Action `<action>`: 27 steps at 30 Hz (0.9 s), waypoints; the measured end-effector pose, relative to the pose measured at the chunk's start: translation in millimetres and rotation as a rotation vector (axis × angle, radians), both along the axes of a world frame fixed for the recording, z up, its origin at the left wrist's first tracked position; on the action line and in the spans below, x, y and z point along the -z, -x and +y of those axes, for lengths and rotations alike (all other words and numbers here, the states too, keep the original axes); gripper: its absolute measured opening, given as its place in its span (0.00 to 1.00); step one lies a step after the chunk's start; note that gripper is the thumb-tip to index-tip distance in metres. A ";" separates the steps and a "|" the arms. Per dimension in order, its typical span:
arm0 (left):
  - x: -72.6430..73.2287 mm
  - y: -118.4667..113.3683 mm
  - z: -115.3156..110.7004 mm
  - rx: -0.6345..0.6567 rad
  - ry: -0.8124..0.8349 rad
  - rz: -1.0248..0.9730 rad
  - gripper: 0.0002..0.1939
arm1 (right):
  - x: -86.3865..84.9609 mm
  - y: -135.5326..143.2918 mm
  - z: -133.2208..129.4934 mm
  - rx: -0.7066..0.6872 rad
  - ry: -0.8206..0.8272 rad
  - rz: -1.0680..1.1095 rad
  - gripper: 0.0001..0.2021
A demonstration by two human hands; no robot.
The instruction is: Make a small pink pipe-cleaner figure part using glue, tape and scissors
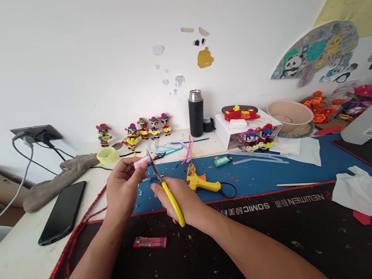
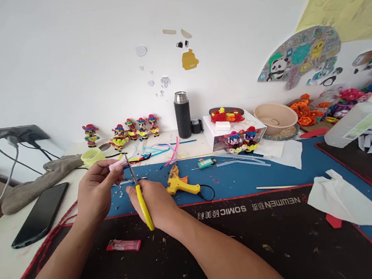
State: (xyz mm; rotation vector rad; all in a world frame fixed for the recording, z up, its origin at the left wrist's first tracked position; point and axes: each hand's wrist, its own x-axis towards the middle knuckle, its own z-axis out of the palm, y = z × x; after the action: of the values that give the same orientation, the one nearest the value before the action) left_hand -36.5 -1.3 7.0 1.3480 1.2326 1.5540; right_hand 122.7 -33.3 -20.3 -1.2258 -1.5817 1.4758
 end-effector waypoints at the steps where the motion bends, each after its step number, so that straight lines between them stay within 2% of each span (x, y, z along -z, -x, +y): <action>1: -0.1 0.0 0.1 -0.002 0.001 0.000 0.23 | 0.7 0.2 -0.1 0.022 -0.009 -0.018 0.24; 7: -2.3 -1.1 -1.2 -0.005 -0.008 0.003 0.24 | 0.3 1.7 -0.8 0.064 -0.028 -0.081 0.21; 18: -4.3 -2.8 -2.9 -0.022 -0.033 0.035 0.23 | -11.2 0.3 -4.1 0.074 -0.048 -0.165 0.23; 27: -4.4 -2.7 -2.4 -0.038 -0.027 0.074 0.24 | -24.4 -1.9 -8.0 0.049 -0.056 -0.273 0.15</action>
State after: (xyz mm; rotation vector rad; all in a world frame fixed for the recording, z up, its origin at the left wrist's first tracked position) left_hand -33.8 -3.8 11.4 1.4181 1.2935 1.5646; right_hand 124.6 -41.3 4.0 -1.4719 -1.7429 1.2659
